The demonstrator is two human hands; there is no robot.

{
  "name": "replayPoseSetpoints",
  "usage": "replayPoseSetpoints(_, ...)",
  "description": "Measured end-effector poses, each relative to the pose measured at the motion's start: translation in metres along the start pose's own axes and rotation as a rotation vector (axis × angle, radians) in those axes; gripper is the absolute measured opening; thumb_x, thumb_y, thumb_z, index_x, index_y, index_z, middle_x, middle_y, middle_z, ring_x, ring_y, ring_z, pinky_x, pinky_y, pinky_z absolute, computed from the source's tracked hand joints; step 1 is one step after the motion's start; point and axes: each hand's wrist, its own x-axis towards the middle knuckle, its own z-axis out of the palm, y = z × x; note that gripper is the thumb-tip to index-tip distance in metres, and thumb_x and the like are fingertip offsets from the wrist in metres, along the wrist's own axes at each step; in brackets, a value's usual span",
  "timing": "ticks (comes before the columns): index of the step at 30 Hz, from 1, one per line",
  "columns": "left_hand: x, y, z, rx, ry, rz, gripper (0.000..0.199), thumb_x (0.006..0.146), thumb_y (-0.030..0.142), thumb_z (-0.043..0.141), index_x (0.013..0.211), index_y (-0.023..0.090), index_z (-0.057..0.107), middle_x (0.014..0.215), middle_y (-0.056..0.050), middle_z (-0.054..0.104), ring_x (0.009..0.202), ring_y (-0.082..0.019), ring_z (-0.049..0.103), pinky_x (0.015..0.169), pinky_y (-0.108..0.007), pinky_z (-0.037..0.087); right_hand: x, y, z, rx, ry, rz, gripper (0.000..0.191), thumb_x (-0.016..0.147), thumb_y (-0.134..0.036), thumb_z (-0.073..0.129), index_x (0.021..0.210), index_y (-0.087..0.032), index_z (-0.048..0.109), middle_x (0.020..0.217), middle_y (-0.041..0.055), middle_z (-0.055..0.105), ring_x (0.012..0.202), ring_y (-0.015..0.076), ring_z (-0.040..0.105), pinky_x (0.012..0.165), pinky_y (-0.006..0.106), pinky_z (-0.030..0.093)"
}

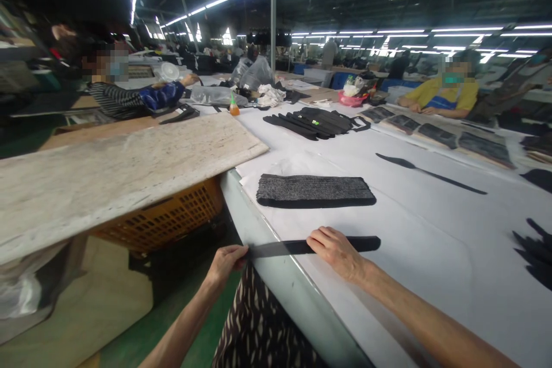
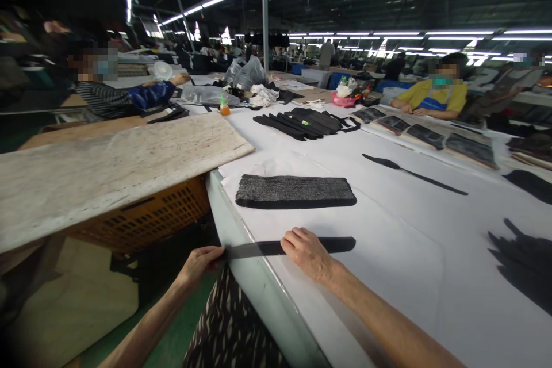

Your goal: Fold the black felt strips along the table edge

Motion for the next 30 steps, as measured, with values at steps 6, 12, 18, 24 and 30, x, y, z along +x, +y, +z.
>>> replayPoseSetpoints(6, 0.002, -0.02, -0.017, 0.033, 0.043, -0.039, 0.04, 0.053, 0.052, 0.07, 0.053, 0.013, 0.063, 0.042, 0.001, 0.048, 0.043, -0.011, 0.042, 0.048, -0.025, 0.03, -0.008, 0.001, -0.004, -0.004, 0.005, -0.031, 0.026, 0.086, 0.003, 0.038, 0.084, -0.012, 0.059, 0.08, 0.005, 0.053, 0.073, 0.0167, 0.045, 0.068, 0.03, 0.042)
replayPoseSetpoints(12, 0.005, -0.034, -0.026, 0.056, 0.076, -0.074, 0.043, 0.049, 0.055, 0.07, 0.056, 0.013, 0.065, 0.044, 0.002, 0.048, 0.045, -0.012, 0.043, 0.049, -0.026, 0.032, -0.015, 0.006, -0.01, -0.038, -0.007, -0.054, 0.026, 0.087, 0.003, 0.037, 0.084, -0.012, 0.058, 0.079, 0.0049, 0.052, 0.073, 0.0162, 0.045, 0.067, 0.029, 0.042)
replayPoseSetpoints(18, 0.01, -0.05, -0.035, 0.091, 0.124, -0.094, 0.049, 0.04, 0.062, 0.072, 0.049, 0.015, 0.06, 0.039, 0.002, 0.045, 0.043, -0.011, 0.039, 0.046, -0.026, 0.029, 0.001, -0.003, -0.005, -0.124, -0.022, -0.154, 0.028, 0.084, 0.007, 0.038, 0.081, -0.013, 0.058, 0.078, 0.0033, 0.052, 0.071, 0.015, 0.044, 0.066, 0.029, 0.041)
replayPoseSetpoints(24, 0.008, -0.065, -0.045, 0.113, 0.151, -0.124, 0.055, 0.036, 0.068, 0.071, 0.049, 0.016, 0.06, 0.04, 0.002, 0.046, 0.042, -0.013, 0.04, 0.047, -0.026, 0.029, 0.019, -0.014, -0.001, -0.102, -0.033, -0.209, 0.027, 0.084, 0.005, 0.039, 0.078, -0.013, 0.057, 0.077, 0.0031, 0.052, 0.07, 0.0153, 0.045, 0.063, 0.029, 0.041)
replayPoseSetpoints(30, -0.003, -0.068, -0.043, 0.095, 0.223, -0.057, 0.055, 0.034, 0.071, 0.07, 0.038, 0.019, 0.051, 0.034, 0.002, 0.04, 0.034, -0.012, 0.036, 0.041, -0.028, 0.027, -0.006, -0.008, 0.007, -0.001, 0.132, -0.072, 0.03, 0.082, 0.003, 0.036, 0.092, -0.014, 0.059, 0.081, 0.0059, 0.057, 0.073, 0.0183, 0.051, 0.068, 0.032, 0.046)
